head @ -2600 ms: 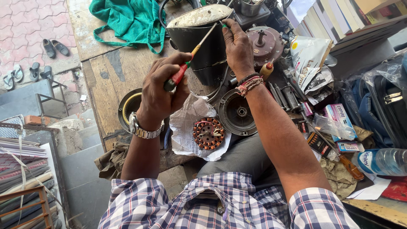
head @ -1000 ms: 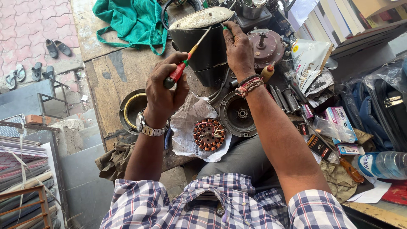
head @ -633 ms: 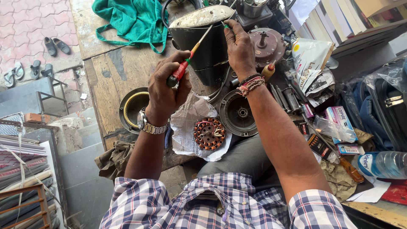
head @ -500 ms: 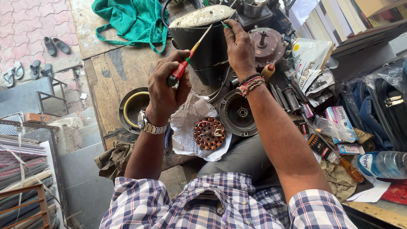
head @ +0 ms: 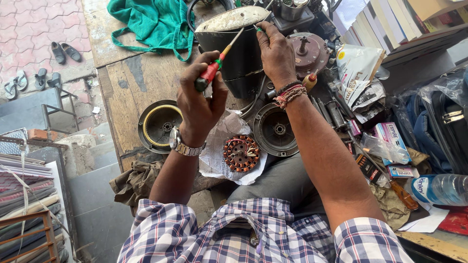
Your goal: The person uses a screwdriver to remove screws from the base of a small appliance, then flips it to access the interior and continues unscrewing components. The person handles the appliance body and a screwdriver while working on a cluttered workbench.
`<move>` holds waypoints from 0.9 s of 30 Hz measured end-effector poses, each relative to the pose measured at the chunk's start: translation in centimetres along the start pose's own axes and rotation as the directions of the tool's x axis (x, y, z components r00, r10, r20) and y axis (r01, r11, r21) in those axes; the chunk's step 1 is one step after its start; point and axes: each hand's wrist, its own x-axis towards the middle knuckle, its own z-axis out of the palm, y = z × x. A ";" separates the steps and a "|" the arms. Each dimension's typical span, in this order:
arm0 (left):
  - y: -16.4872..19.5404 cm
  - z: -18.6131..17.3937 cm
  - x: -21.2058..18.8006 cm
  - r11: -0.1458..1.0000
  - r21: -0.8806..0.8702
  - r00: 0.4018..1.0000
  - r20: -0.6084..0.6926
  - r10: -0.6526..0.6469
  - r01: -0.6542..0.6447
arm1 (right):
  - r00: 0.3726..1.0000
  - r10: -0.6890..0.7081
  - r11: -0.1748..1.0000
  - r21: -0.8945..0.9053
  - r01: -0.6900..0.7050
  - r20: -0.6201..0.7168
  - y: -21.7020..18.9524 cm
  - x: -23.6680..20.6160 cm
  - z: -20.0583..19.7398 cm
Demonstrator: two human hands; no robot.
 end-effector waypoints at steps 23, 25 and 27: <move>1.0 -2.8 0.3 0.996 -0.086 0.999 -0.037 -0.027 0.024 | 0.998 -0.066 0.998 0.019 0.066 -0.022 0.2 0.2 0.1; 0.9 -2.7 0.2 0.997 -0.076 1.000 -0.019 -0.010 0.009 | 0.994 -0.104 0.994 0.009 0.105 -0.040 0.2 0.2 0.1; 0.9 -2.6 0.1 0.996 -0.091 1.000 -0.014 -0.001 -0.001 | 0.998 -0.061 0.998 0.016 0.062 -0.020 0.1 0.1 0.0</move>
